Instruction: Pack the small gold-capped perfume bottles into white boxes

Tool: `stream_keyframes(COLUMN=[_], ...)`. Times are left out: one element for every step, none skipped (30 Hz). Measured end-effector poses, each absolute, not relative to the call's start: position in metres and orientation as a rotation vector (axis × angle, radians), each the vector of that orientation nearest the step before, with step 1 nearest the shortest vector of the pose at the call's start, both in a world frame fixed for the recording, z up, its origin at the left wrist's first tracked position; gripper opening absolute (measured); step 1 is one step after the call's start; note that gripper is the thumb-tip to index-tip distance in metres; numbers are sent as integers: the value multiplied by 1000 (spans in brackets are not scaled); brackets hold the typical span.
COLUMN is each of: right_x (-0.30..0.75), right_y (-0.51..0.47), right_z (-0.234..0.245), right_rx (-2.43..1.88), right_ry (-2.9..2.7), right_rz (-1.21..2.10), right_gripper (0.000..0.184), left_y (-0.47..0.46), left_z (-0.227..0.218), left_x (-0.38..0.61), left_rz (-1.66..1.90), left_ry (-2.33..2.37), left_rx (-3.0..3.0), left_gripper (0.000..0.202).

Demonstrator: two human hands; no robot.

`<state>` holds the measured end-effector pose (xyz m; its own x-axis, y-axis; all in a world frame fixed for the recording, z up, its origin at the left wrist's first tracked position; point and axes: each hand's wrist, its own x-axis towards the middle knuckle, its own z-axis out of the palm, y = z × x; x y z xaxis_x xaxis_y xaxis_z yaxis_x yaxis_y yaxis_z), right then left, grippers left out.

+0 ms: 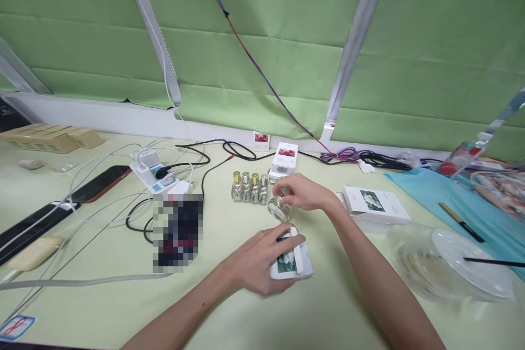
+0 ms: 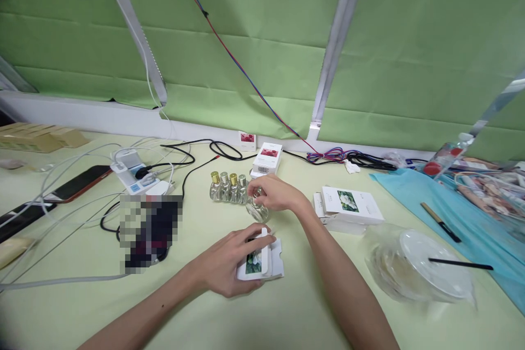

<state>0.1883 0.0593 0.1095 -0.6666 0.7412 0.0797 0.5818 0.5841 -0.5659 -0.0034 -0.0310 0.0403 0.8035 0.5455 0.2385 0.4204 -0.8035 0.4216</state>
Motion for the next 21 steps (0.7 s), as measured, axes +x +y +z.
stream_keyframes(right_x=[188, 187, 186, 185, 184, 182, 181, 179, 178, 176, 175, 173, 172, 171, 170, 169, 168, 167, 166, 166, 165], right_y=[59, 59, 59, 59, 59, 58, 58, 57, 56, 56, 55, 54, 53, 52, 52, 51, 50, 50, 49, 49, 49], right_z=[109, 108, 107, 105, 104, 103, 102, 101, 100, 100, 99, 99, 99, 99, 99, 99, 100, 100, 100, 101, 101], right_rx=[-1077, -1069, -1061, -1056, -1054, -1053, -1050, -1047, -1045, -1044, -1048, -1058, -1072, -1087, -1101, -1115, -1128, -1137, -1144, -1152, -1159], right_ry=[-2503, -2497, -2489, -2479, -2471, -2464, -2459, -2455, -2452, -2450, -2446, -2441, -2435, -2430, -2427, -2425, -2423, -2423, -2423, -2423, -2420], right_rz=[727, 721, 714, 708, 703, 698, 693, 685, 676, 666, 655, 646, 638, 631, 620, 606, 590, 575, 560, 549, 540], right_gripper=[18, 17, 15, 14, 13, 12, 12, 12, 13, 13, 13, 12, 12, 12, 12, 12, 12, 12, 12, 11, 11], left_y=[-31, -31, -31, -31, -31, -32, -32, -32, -32, -32, -32, -32, -32, -32, -32, -32, -32, -32, -32, -32, -32], left_z=[40, 40, 40, 39, 39, 38, 38, 37, 37, 37, 37, 37, 37, 37, 38, 38, 39, 39, 39, 39, 39], left_x=[-3, -3, -3, -3, -3, -3, -3, -3, -3, -3, -3, -2, -2, -2, -2, -2, -1, -1, -1, -1, -1], left_rz=[503, 501, 497, 489, 481, 475, 470, 466, 463, 462, 462, 462, 465, 469, 474, 479, 485, 489, 489, 488, 486], left_ry=[731, 731, 730, 729, 727, 724, 723, 723, 722, 719, 715, 711, 706, 700, 694, 688, 681, 676, 674, 674, 675], left_rx=[2641, 2641, 2641, 2640, 2638, 2635, 2632, 2630, 2628, 2628, 2628, 2628, 2628, 2628, 2628, 2630, 2631, 2633, 2633, 2633, 2633], left_gripper=[69, 69, 70, 71, 72, 73, 74, 74, 74, 73, 73, 73, 73, 73, 73, 72, 72, 71, 71, 71, 72])
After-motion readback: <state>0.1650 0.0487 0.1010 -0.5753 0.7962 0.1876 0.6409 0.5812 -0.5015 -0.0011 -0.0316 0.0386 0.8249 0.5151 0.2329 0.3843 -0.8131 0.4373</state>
